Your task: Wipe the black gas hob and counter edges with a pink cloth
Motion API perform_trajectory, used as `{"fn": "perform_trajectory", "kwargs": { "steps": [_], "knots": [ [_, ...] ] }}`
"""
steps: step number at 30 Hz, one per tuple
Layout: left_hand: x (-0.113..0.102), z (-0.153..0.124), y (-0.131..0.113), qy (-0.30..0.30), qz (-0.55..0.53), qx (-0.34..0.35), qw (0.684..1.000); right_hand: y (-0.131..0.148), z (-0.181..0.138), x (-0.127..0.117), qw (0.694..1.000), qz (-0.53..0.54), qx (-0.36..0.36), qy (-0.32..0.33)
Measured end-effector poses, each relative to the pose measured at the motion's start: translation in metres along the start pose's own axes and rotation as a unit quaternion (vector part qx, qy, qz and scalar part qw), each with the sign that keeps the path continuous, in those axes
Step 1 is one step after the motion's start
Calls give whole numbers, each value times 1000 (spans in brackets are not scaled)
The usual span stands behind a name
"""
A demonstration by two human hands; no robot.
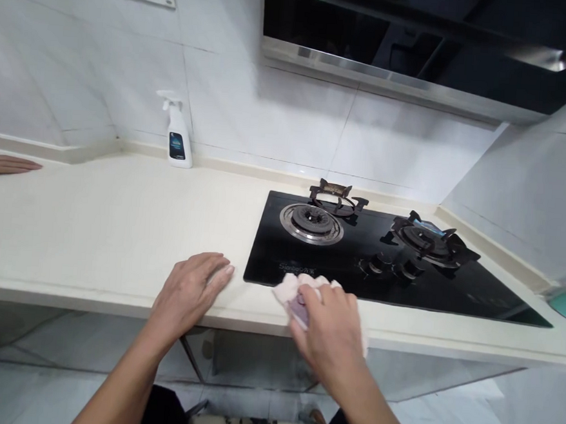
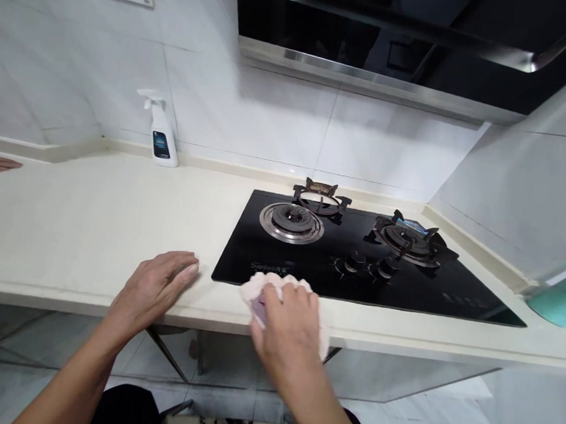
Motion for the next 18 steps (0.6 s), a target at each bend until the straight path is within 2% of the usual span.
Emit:
{"fn": "perform_trajectory", "kwargs": {
  "steps": [5,7,9,12,14,18],
  "knots": [
    [-1,3,7,-7,-68,-5,998,72,35,6,994,89,-57,25],
    [-3,3,8,-12,-99,-14,995,86,41,6,991,108,-76,35],
    [-5,2,8,-16,-128,-25,991,89,43,7,986,136,-86,41],
    [-9,1,7,-11,-160,-43,986,72,43,4,972,220,-78,38],
    [-11,1,4,-1,-154,-60,986,47,47,-3,965,256,-52,3],
    [-13,0,-1,17,-100,-58,993,-24,63,-14,976,196,66,-75]
  ]
}}
Point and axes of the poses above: each hand's wrist, its own z-axis towards the middle knuckle, its own x-axis out of the palm, y = z × x, the point moved 2 cm from there along z, towards the middle knuckle, and after that the axes turned 1 degree about -x, right-handed, at the moved point
